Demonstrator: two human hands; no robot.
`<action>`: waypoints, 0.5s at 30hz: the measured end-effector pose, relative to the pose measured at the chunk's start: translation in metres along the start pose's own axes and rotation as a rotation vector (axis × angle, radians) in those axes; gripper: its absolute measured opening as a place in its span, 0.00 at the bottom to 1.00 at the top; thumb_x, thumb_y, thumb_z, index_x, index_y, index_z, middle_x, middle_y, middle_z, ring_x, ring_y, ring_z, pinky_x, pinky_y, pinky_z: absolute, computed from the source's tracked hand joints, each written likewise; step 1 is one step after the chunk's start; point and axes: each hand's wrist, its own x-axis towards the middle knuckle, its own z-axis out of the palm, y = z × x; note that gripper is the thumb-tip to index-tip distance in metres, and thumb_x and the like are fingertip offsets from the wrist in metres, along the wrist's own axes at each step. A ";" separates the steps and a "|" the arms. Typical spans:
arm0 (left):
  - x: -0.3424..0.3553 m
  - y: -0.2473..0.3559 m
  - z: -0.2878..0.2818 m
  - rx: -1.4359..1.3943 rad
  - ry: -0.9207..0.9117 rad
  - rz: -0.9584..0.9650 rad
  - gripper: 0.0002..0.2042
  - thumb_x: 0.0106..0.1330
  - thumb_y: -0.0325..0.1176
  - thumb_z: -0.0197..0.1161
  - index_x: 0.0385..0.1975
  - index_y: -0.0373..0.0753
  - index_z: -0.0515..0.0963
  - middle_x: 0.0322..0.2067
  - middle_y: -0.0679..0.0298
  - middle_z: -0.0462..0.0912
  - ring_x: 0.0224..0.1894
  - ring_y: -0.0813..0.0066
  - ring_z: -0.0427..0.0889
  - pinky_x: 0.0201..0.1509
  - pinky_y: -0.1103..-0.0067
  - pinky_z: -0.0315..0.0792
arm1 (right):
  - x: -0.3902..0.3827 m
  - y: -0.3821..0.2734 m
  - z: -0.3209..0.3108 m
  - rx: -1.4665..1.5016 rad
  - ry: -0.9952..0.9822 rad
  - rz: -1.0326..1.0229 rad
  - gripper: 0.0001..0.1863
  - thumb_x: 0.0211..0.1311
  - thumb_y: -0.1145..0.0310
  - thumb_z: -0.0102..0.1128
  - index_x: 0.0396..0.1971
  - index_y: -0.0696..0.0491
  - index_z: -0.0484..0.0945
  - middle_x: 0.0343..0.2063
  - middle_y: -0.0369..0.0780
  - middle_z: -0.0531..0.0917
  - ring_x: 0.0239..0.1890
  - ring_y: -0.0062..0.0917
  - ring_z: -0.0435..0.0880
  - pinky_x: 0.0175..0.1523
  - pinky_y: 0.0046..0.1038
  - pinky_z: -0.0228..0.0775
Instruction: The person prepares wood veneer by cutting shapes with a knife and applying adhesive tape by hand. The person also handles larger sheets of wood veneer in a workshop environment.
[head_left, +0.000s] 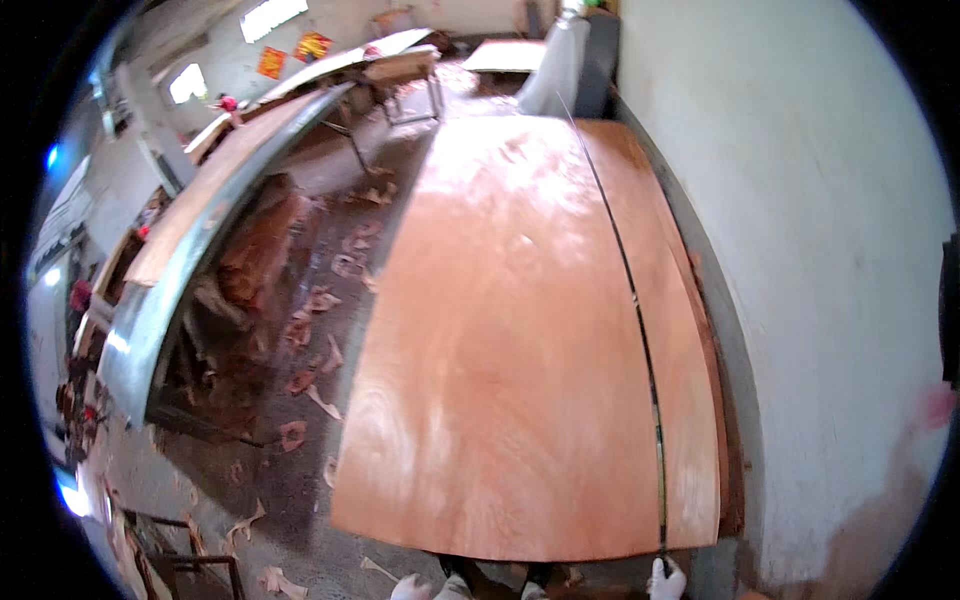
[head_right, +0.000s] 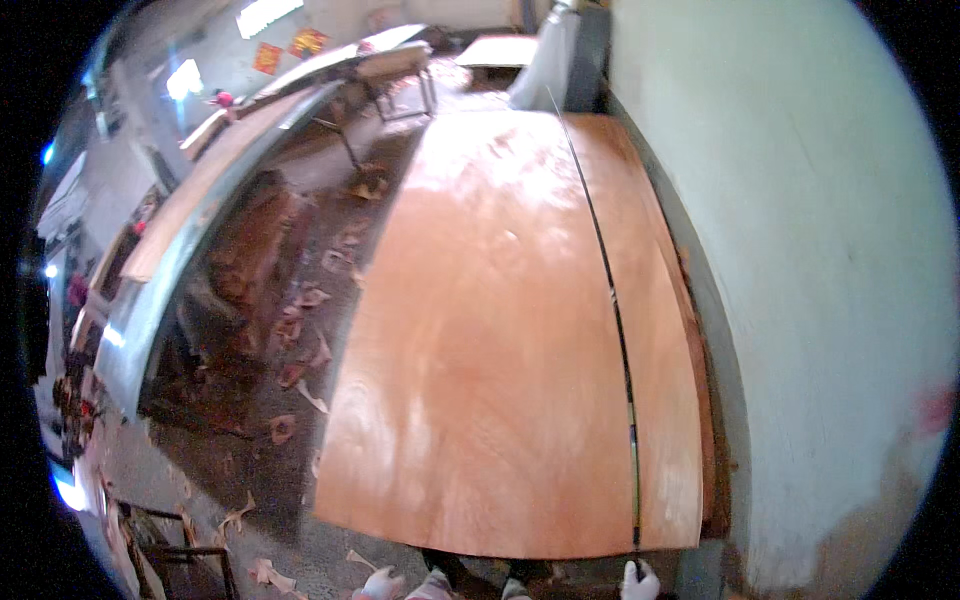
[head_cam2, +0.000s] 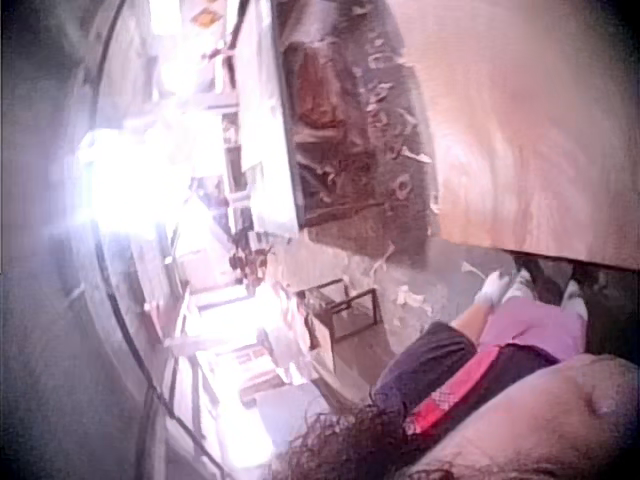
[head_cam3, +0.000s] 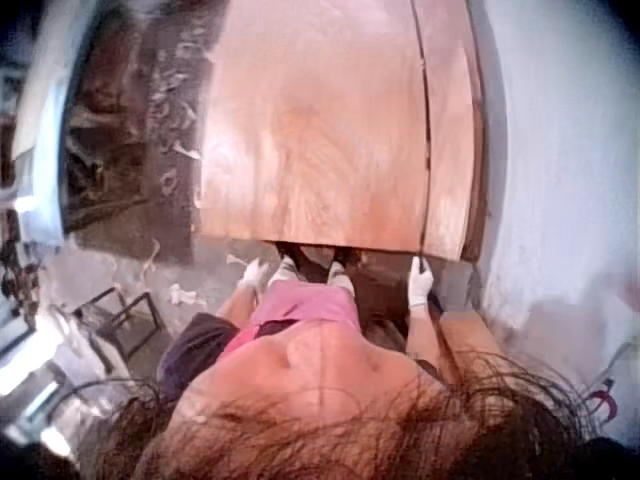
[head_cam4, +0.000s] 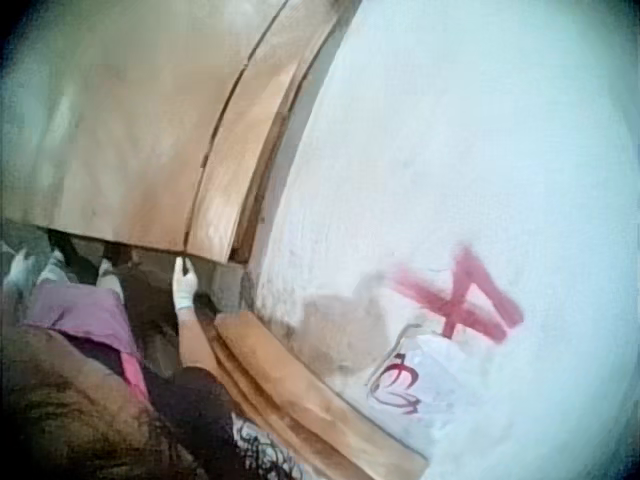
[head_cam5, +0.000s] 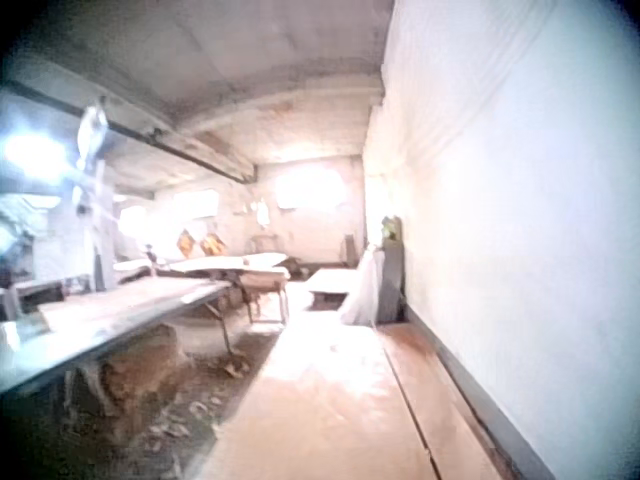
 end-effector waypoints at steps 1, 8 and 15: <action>-0.034 -0.005 -0.022 -0.471 -0.265 -0.443 0.18 0.70 0.44 0.52 0.51 0.38 0.76 0.36 0.61 0.80 0.33 0.67 0.78 0.39 0.72 0.71 | 0.000 -0.021 0.013 0.177 -0.222 0.344 0.19 0.66 0.53 0.58 0.29 0.55 0.81 0.17 0.36 0.78 0.18 0.23 0.76 0.24 0.27 0.69; -0.204 -0.116 -0.103 0.067 -0.332 -0.603 0.14 0.65 0.40 0.51 0.42 0.43 0.81 0.47 0.51 0.81 0.50 0.51 0.79 0.52 0.63 0.74 | -0.028 -0.173 0.150 0.177 -0.426 0.107 0.29 0.66 0.44 0.50 0.26 0.57 0.80 0.14 0.41 0.79 0.18 0.30 0.80 0.21 0.31 0.67; -0.249 -0.227 -0.138 -0.127 -0.113 -0.755 0.15 0.67 0.42 0.50 0.41 0.41 0.81 0.46 0.49 0.81 0.49 0.50 0.79 0.53 0.61 0.73 | -0.143 -0.273 0.231 -0.013 -0.487 0.142 0.25 0.67 0.46 0.50 0.33 0.57 0.78 0.22 0.49 0.80 0.25 0.38 0.80 0.29 0.37 0.71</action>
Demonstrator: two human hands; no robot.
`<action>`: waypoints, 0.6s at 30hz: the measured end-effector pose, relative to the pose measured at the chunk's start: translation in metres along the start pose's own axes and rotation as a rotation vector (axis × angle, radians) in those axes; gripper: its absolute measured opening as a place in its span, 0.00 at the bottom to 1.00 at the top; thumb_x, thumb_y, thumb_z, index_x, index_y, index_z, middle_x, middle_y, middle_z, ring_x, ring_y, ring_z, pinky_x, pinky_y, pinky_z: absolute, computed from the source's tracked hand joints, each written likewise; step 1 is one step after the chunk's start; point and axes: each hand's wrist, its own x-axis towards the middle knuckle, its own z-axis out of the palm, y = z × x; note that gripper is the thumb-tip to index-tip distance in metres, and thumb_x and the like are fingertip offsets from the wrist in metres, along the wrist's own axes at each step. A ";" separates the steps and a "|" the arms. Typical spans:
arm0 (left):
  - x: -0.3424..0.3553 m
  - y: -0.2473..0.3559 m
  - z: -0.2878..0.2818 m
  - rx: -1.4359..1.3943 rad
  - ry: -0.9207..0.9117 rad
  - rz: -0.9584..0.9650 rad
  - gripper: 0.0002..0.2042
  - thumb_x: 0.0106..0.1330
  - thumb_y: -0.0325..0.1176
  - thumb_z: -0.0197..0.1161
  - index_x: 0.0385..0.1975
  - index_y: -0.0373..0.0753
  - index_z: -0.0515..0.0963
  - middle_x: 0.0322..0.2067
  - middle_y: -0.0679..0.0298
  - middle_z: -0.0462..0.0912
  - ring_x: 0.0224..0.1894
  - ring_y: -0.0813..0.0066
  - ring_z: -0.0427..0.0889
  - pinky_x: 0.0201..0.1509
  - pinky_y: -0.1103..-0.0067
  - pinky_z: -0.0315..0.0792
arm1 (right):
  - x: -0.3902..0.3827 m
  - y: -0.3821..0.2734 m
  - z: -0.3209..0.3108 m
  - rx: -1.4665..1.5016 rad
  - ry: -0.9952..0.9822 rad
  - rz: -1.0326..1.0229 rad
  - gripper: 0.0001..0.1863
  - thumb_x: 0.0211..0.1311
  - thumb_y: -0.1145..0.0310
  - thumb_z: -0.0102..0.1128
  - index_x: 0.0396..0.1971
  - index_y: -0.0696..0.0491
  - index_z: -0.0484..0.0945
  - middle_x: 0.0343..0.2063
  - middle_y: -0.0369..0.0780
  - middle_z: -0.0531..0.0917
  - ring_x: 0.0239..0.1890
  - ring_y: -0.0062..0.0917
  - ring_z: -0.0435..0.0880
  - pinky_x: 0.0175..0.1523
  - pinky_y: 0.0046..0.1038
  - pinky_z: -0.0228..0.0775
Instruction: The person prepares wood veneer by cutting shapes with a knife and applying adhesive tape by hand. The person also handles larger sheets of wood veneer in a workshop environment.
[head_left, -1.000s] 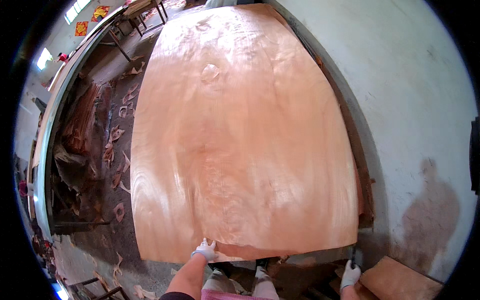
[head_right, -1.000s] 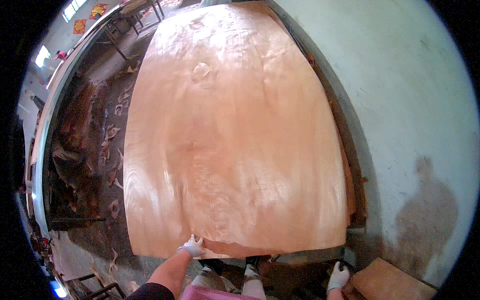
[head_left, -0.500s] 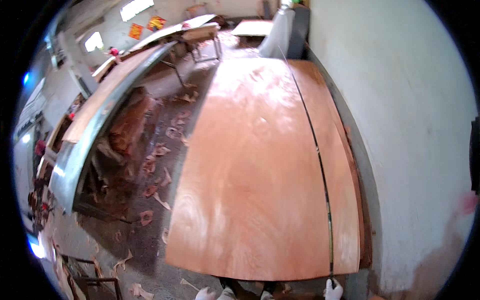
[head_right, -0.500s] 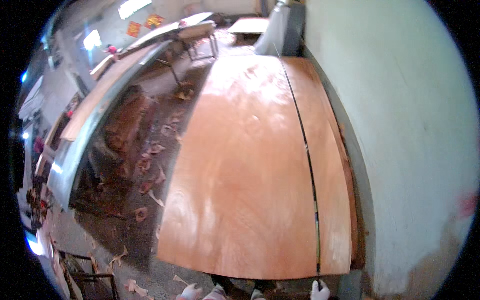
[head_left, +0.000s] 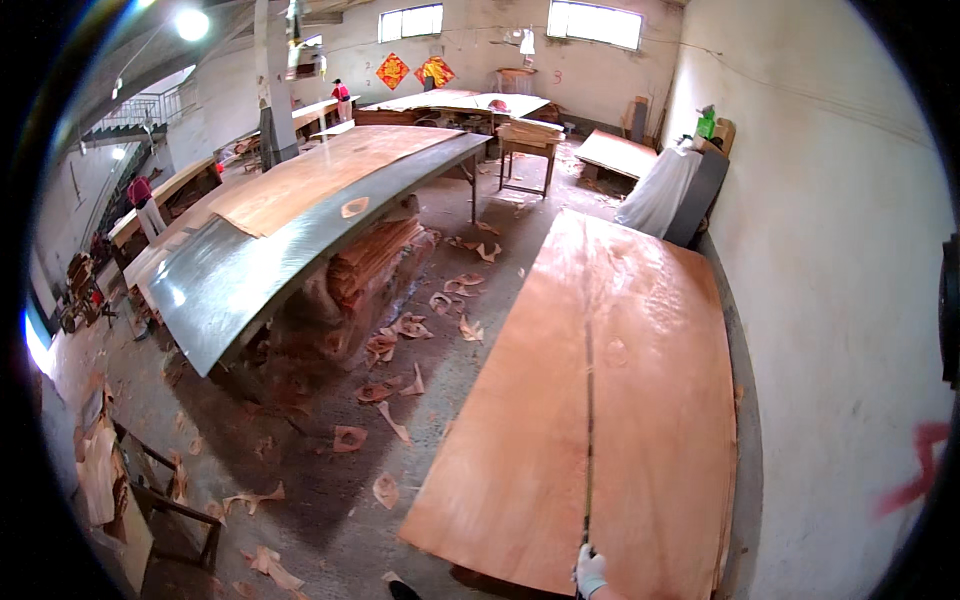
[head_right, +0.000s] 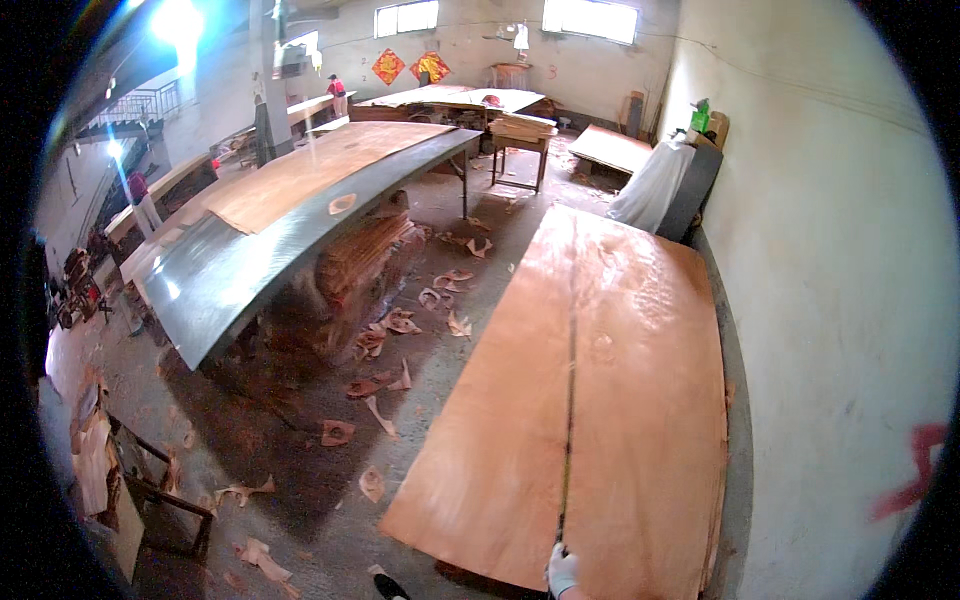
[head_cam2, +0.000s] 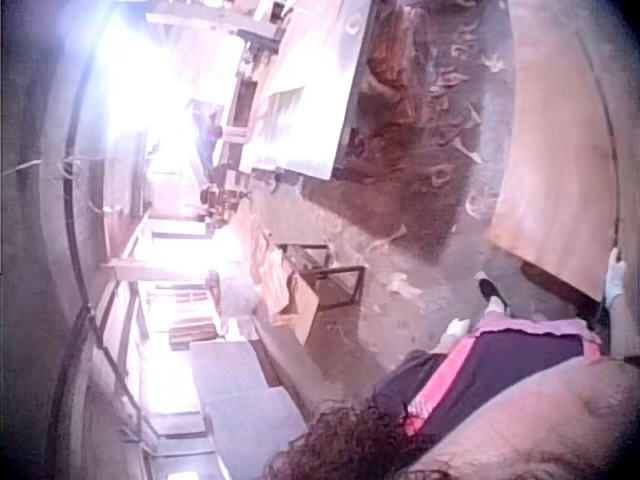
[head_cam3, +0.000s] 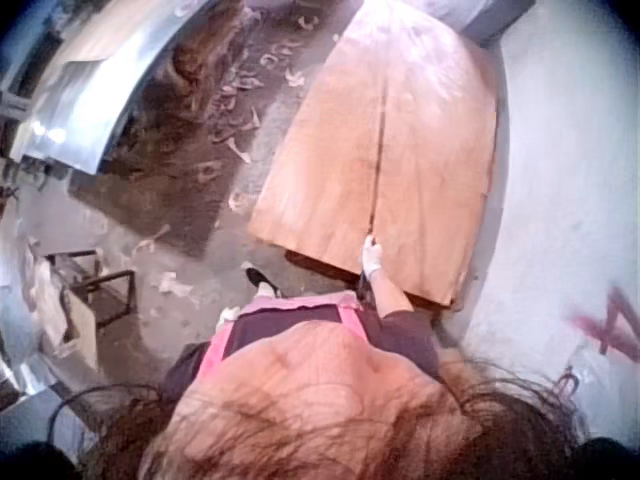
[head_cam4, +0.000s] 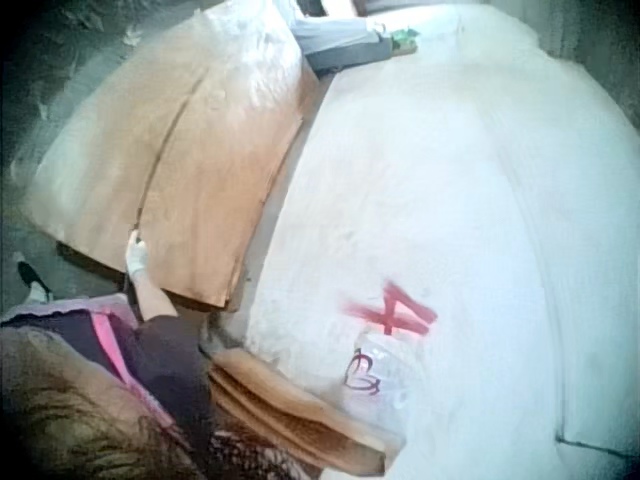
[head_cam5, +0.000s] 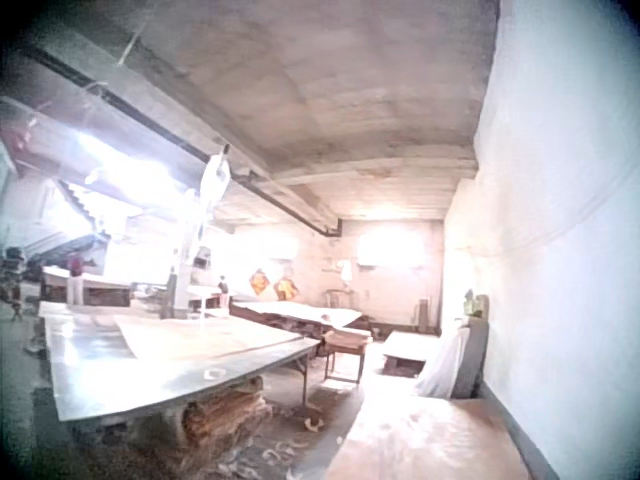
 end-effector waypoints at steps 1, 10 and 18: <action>0.008 -0.015 -0.016 -0.067 0.014 0.034 0.16 0.67 0.42 0.50 0.41 0.40 0.81 0.46 0.49 0.81 0.49 0.50 0.79 0.53 0.61 0.73 | -0.012 -0.014 0.017 0.268 0.021 0.150 0.25 0.68 0.48 0.52 0.24 0.58 0.73 0.14 0.43 0.76 0.11 0.31 0.75 0.18 0.34 0.68; 0.074 -0.163 -0.164 -0.199 0.035 0.017 0.19 0.69 0.46 0.46 0.47 0.41 0.78 0.48 0.48 0.80 0.52 0.52 0.78 0.56 0.63 0.71 | -0.085 -0.124 0.183 0.169 -0.097 0.214 0.22 0.69 0.50 0.48 0.29 0.56 0.72 0.11 0.39 0.71 0.07 0.27 0.69 0.12 0.31 0.65; 0.115 -0.243 -0.193 -0.100 -0.181 -0.079 0.26 0.71 0.54 0.41 0.59 0.45 0.74 0.55 0.46 0.76 0.59 0.58 0.75 0.63 0.69 0.67 | -0.130 -0.227 0.296 0.493 -0.033 0.032 0.19 0.71 0.50 0.47 0.37 0.52 0.74 0.10 0.37 0.70 0.06 0.23 0.66 0.10 0.29 0.60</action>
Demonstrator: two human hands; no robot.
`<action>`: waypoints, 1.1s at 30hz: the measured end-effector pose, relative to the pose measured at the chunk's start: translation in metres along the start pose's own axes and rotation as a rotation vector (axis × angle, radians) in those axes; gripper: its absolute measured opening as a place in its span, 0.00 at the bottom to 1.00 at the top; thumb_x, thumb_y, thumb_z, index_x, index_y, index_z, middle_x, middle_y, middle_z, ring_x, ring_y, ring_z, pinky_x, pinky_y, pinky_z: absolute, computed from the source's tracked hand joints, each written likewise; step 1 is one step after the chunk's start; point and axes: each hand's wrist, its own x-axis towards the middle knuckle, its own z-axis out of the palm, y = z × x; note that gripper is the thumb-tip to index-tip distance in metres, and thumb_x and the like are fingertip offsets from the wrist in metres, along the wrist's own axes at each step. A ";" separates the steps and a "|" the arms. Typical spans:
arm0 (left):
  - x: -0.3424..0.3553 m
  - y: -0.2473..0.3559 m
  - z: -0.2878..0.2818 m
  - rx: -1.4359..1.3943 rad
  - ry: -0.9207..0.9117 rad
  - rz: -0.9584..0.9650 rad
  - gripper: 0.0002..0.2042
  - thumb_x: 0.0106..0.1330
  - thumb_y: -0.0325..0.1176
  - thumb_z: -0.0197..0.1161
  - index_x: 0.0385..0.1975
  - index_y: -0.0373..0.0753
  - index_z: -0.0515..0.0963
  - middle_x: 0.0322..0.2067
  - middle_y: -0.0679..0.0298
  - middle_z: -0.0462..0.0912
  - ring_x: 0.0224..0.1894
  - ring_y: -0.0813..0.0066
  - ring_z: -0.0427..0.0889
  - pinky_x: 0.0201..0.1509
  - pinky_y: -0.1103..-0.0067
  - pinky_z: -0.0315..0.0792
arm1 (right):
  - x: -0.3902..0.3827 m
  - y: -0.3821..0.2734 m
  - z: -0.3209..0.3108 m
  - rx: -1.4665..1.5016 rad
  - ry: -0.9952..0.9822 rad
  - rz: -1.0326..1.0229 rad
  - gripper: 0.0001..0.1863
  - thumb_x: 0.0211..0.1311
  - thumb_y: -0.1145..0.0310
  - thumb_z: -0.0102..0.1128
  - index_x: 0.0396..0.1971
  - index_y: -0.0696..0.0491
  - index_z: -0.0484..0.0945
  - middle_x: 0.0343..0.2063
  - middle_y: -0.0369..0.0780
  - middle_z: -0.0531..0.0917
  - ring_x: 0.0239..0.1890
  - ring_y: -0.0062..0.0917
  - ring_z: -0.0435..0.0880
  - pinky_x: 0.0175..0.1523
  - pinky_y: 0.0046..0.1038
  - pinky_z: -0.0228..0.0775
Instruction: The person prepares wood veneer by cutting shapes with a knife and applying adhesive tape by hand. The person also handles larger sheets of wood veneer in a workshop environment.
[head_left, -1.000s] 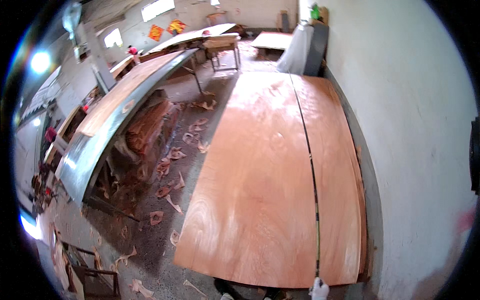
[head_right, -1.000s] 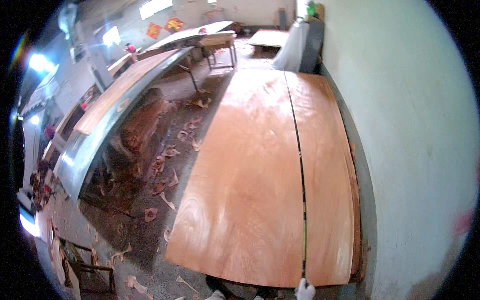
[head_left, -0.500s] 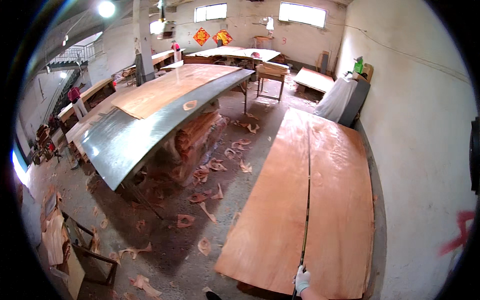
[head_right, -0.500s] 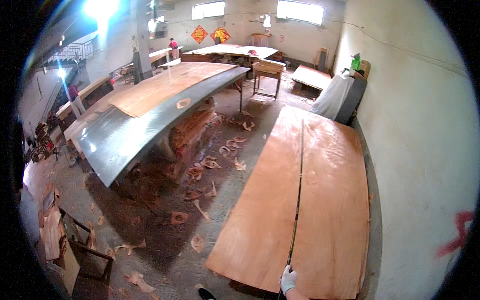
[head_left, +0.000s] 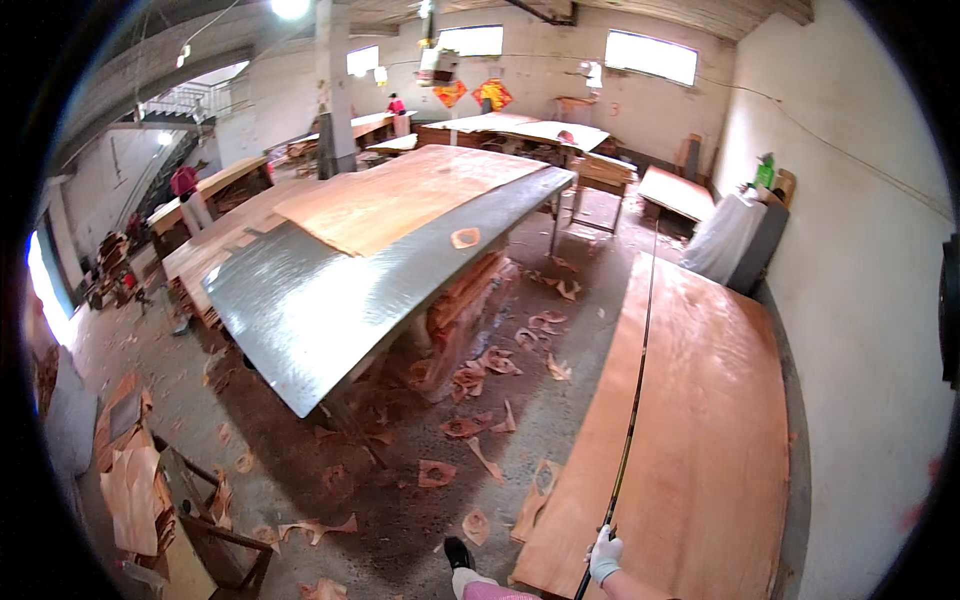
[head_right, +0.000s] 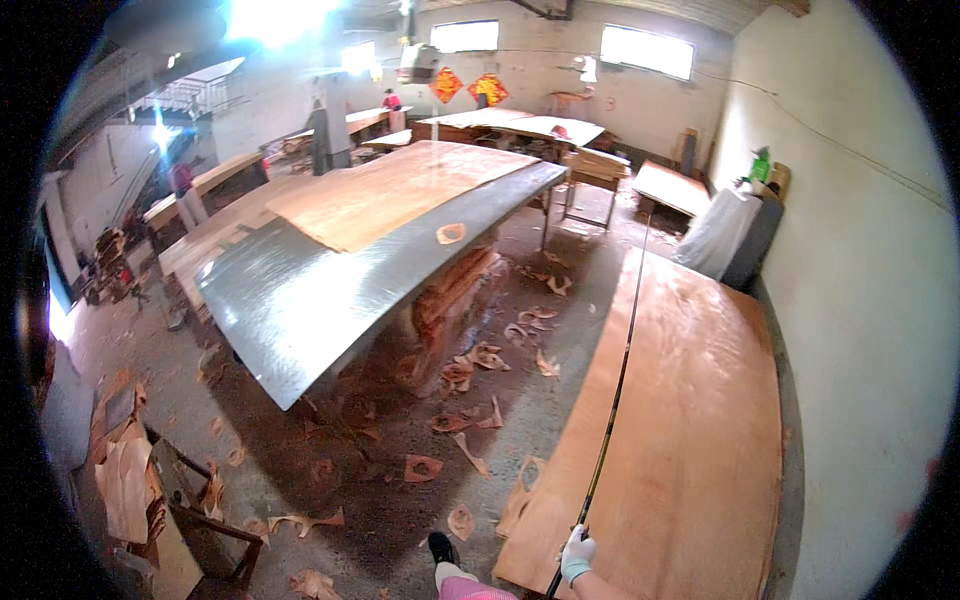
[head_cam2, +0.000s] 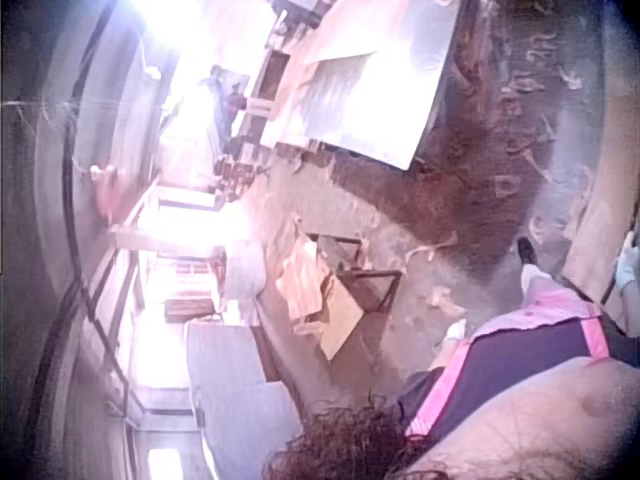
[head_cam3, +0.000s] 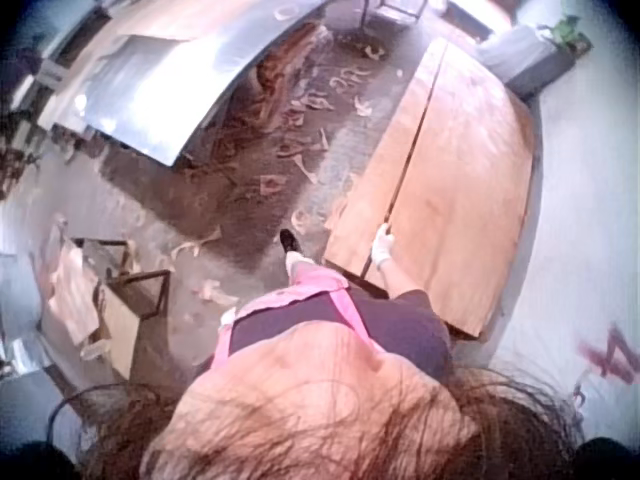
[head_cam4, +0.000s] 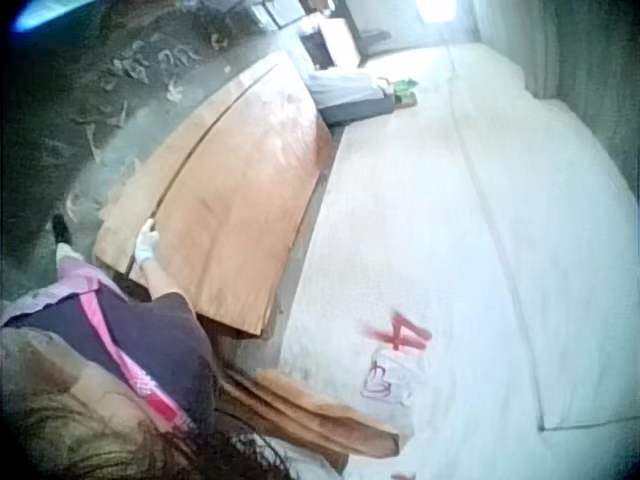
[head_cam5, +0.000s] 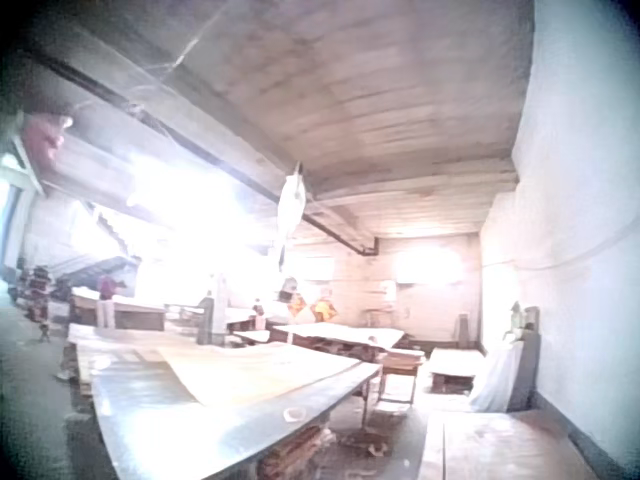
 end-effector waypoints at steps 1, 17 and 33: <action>0.011 -0.011 -0.012 -0.024 0.002 -0.038 0.26 0.71 0.53 0.42 0.58 0.44 0.75 0.54 0.46 0.77 0.59 0.57 0.75 0.62 0.68 0.67 | -0.007 -0.007 0.028 0.014 -0.041 -0.011 0.19 0.71 0.50 0.47 0.37 0.52 0.74 0.10 0.37 0.70 0.06 0.23 0.66 0.10 0.29 0.60; 0.157 0.184 -0.409 -0.829 0.681 0.382 0.22 0.67 0.41 0.59 0.55 0.31 0.74 0.46 0.51 0.83 0.51 0.65 0.82 0.56 0.75 0.73 | -0.124 -0.171 0.548 -0.034 -0.749 -0.041 0.24 0.72 0.48 0.47 0.40 0.56 0.77 0.18 0.37 0.76 0.13 0.22 0.73 0.19 0.26 0.69; 0.225 0.148 -0.575 -0.735 0.334 0.037 0.22 0.61 0.52 0.65 0.29 0.34 0.82 0.20 0.61 0.81 0.26 0.72 0.80 0.34 0.73 0.72 | -0.001 -0.275 0.883 -0.609 -0.804 -0.677 0.20 0.66 0.52 0.56 0.34 0.57 0.81 0.21 0.41 0.82 0.20 0.27 0.81 0.26 0.29 0.72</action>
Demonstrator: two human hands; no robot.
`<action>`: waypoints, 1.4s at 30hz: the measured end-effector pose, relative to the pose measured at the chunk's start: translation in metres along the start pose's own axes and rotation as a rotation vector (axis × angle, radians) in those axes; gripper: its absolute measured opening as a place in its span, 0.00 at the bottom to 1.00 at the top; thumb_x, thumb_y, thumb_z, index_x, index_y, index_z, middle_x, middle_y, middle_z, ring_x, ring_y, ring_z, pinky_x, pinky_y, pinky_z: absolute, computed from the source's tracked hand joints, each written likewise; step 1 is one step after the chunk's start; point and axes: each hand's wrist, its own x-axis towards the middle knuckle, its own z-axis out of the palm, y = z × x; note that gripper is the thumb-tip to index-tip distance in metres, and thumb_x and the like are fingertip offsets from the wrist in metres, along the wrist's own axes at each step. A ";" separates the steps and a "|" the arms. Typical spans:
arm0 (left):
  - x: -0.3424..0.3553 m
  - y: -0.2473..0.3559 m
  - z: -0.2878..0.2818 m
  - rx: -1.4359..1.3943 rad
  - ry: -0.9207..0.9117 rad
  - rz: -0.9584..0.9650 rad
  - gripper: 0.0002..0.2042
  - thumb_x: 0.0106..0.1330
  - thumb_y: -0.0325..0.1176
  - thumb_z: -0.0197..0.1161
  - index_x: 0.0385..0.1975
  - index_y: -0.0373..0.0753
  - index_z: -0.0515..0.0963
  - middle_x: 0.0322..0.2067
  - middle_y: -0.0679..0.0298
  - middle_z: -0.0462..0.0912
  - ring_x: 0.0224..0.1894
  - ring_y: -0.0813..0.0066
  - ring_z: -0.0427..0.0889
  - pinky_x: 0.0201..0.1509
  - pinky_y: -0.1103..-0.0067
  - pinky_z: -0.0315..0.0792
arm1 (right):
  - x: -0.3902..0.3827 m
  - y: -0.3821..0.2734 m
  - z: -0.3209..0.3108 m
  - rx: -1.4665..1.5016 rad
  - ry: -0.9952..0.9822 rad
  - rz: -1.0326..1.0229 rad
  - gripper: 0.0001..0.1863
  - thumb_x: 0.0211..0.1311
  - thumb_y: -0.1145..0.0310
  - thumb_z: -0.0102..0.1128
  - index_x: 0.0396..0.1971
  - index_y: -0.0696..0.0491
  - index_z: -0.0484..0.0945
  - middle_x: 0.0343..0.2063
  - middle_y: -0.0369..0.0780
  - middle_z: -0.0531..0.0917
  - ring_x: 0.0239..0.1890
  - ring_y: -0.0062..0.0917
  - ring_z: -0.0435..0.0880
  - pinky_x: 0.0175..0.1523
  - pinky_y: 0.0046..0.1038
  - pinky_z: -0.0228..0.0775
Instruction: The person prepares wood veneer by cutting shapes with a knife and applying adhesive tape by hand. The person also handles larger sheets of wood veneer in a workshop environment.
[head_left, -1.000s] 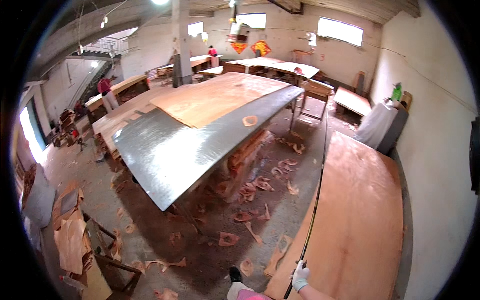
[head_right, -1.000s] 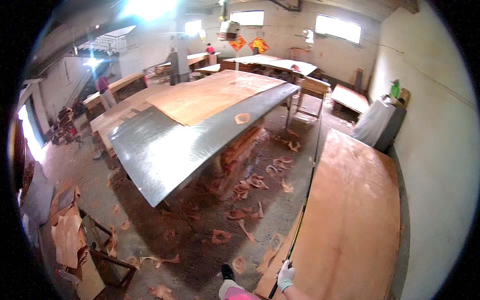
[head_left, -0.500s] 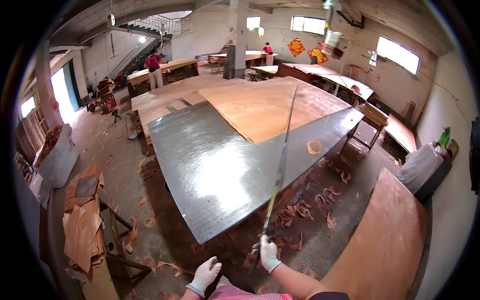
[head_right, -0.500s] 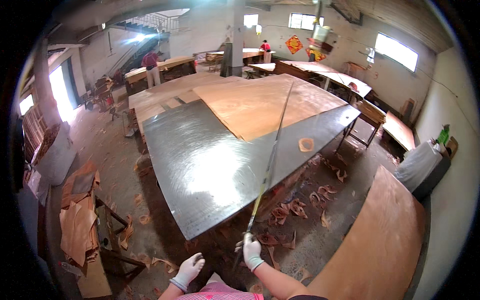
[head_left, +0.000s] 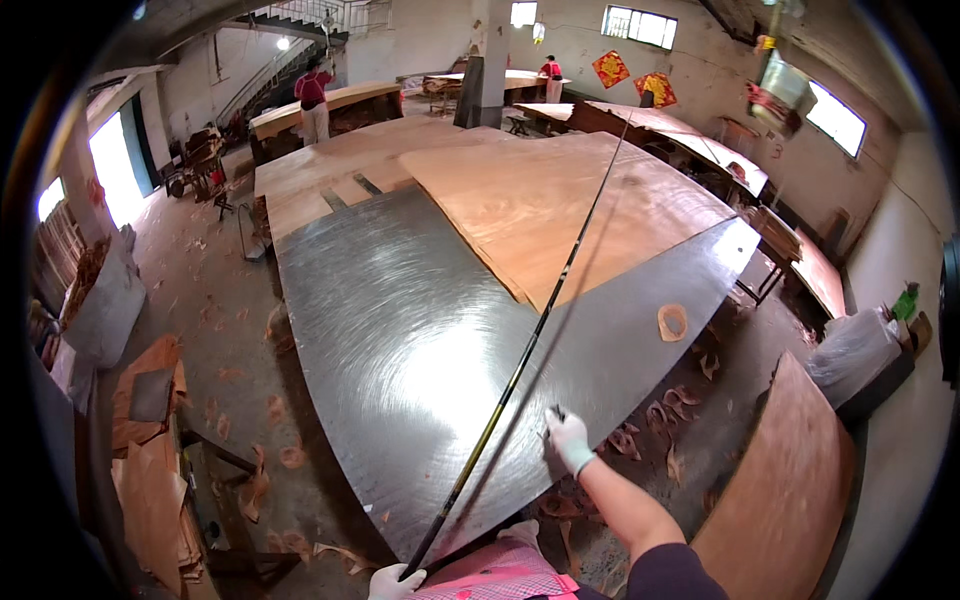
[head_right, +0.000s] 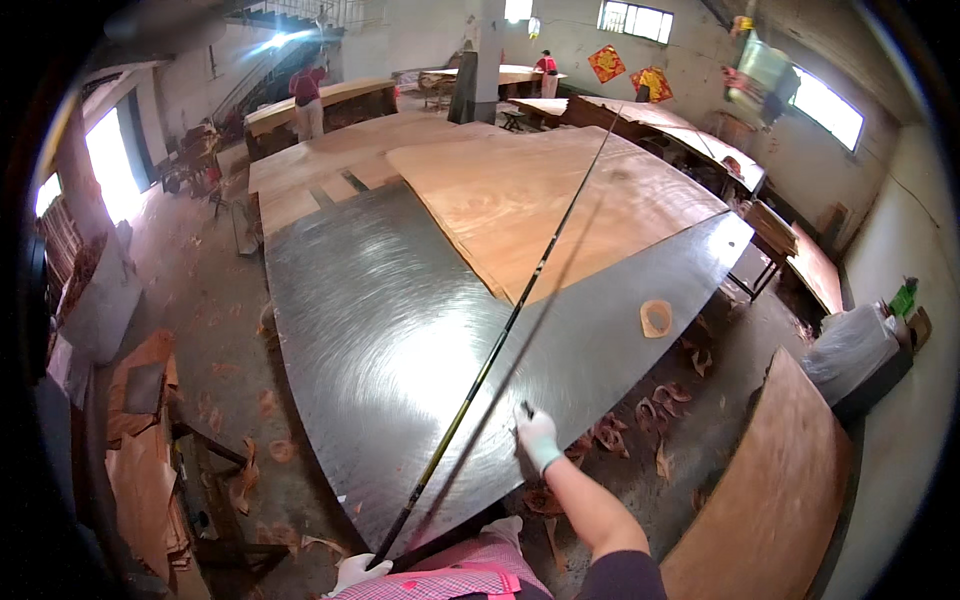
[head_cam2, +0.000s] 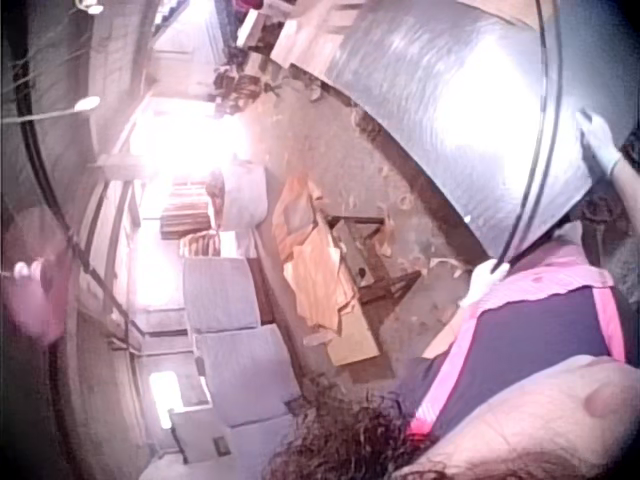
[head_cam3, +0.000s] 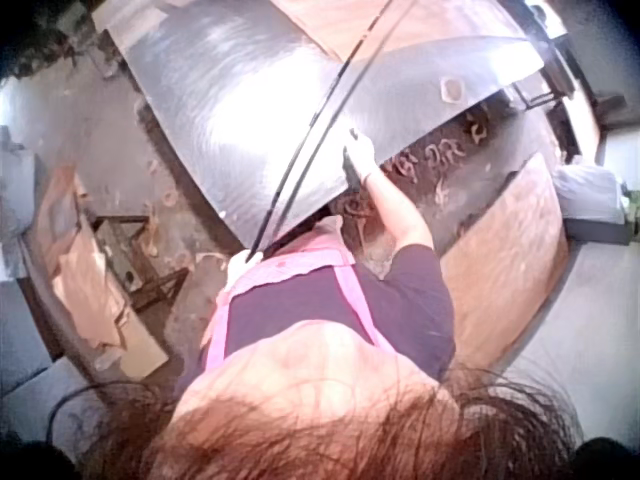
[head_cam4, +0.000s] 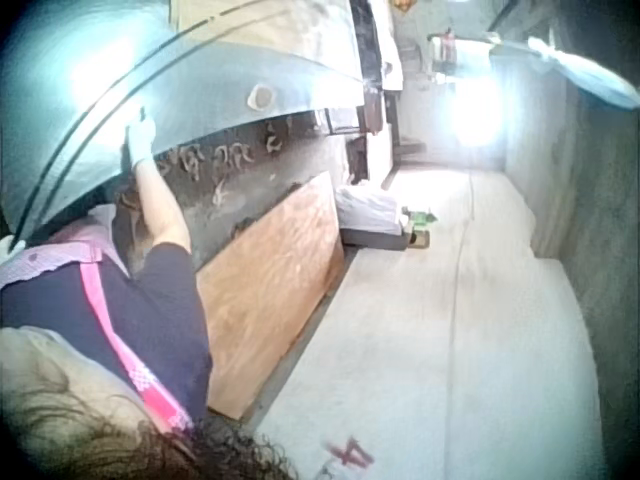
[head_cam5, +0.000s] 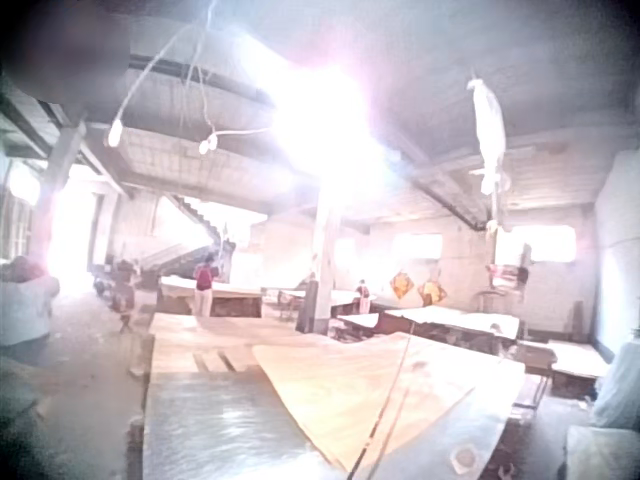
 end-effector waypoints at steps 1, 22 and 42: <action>0.011 0.006 -0.002 -0.046 0.017 -0.017 0.22 0.61 0.52 0.65 0.29 0.34 0.82 0.20 0.62 0.81 0.26 0.74 0.79 0.34 0.74 0.71 | 0.037 -0.008 0.000 -0.153 0.100 -0.195 0.23 0.64 0.51 0.57 0.41 0.59 0.80 0.30 0.47 0.83 0.31 0.33 0.83 0.36 0.31 0.74; 0.098 0.137 0.041 -0.429 0.354 -0.207 0.11 0.65 0.38 0.66 0.34 0.36 0.81 0.25 0.65 0.80 0.30 0.77 0.77 0.36 0.75 0.72 | 0.330 -0.145 0.005 -0.996 -0.121 -0.429 0.10 0.60 0.65 0.54 0.37 0.52 0.80 0.33 0.45 0.86 0.38 0.41 0.86 0.43 0.39 0.77; 0.124 0.099 -0.013 -0.421 0.164 -0.011 0.10 0.67 0.37 0.61 0.25 0.40 0.77 0.13 0.72 0.69 0.10 0.83 0.63 0.12 0.79 0.55 | -0.062 0.074 -0.236 -1.299 -0.223 -0.134 0.12 0.53 0.67 0.54 0.34 0.53 0.82 0.26 0.47 0.84 0.30 0.42 0.85 0.36 0.43 0.77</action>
